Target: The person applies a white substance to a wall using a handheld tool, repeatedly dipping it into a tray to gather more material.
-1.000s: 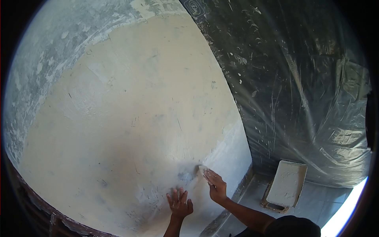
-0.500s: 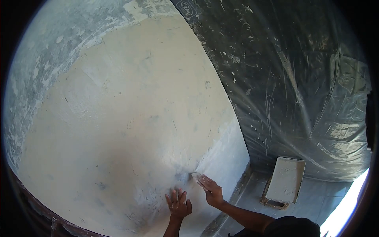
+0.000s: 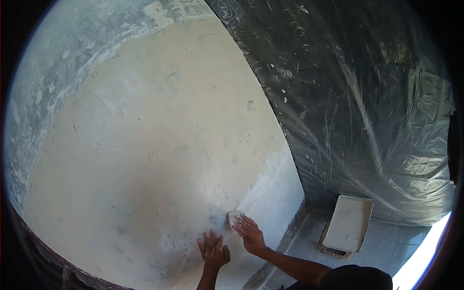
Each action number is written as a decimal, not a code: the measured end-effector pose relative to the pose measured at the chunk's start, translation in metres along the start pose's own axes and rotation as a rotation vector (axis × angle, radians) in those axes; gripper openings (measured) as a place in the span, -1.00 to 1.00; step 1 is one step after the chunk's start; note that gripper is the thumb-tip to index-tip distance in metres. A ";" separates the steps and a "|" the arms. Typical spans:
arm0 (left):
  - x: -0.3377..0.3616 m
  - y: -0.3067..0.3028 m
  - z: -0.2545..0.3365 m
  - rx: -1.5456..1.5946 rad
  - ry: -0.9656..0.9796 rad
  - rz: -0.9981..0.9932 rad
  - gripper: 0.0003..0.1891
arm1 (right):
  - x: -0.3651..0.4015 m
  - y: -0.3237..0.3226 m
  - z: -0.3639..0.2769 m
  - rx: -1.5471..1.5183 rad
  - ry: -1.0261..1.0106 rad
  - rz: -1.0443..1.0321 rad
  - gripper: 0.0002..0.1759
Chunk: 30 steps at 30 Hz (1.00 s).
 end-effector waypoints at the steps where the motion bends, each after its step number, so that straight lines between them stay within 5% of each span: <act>1: 0.000 -0.001 0.000 -0.003 -0.001 -0.001 -0.56 | 0.003 -0.007 0.000 -0.115 0.014 0.028 -0.44; 8: -0.003 -0.003 0.002 -0.071 0.012 -0.030 -0.58 | -0.150 -0.091 0.067 0.040 -0.003 0.531 -0.43; 13: -0.002 0.000 0.003 -0.058 -0.017 -0.054 -0.58 | -0.074 -0.009 0.023 0.177 0.045 0.271 -0.38; 17: 0.000 0.002 0.001 -0.057 -0.002 -0.009 -0.58 | 0.023 0.002 -0.002 -0.051 -0.063 -0.093 -0.45; 20: 0.002 0.003 0.002 -0.060 -0.017 -0.026 -0.57 | -0.006 -0.039 0.009 -0.075 0.026 0.045 -0.45; 22: 0.001 0.003 0.003 -0.066 -0.036 -0.048 -0.57 | -0.071 -0.078 0.030 0.100 0.047 0.312 -0.42; 25: -0.001 0.003 0.003 -0.091 -0.039 -0.059 -0.56 | -0.140 -0.101 0.087 -0.094 0.141 0.543 -0.47; 27: -0.001 0.003 0.004 -0.131 -0.040 -0.055 -0.56 | -0.145 -0.077 0.100 -0.204 0.156 0.520 -0.47; 30: -0.002 0.003 0.004 -0.142 -0.035 -0.046 -0.56 | -0.085 -0.014 0.074 0.026 0.107 0.379 -0.50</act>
Point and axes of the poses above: each hand's wrist, its own x-axis away from the middle knuckle, its own y-axis out of the palm, z = x × y, the point moved 2 cm from there along -x, towards the middle knuckle, and after that the axes turned 7 degrees about -z, right-handed, at the moved point
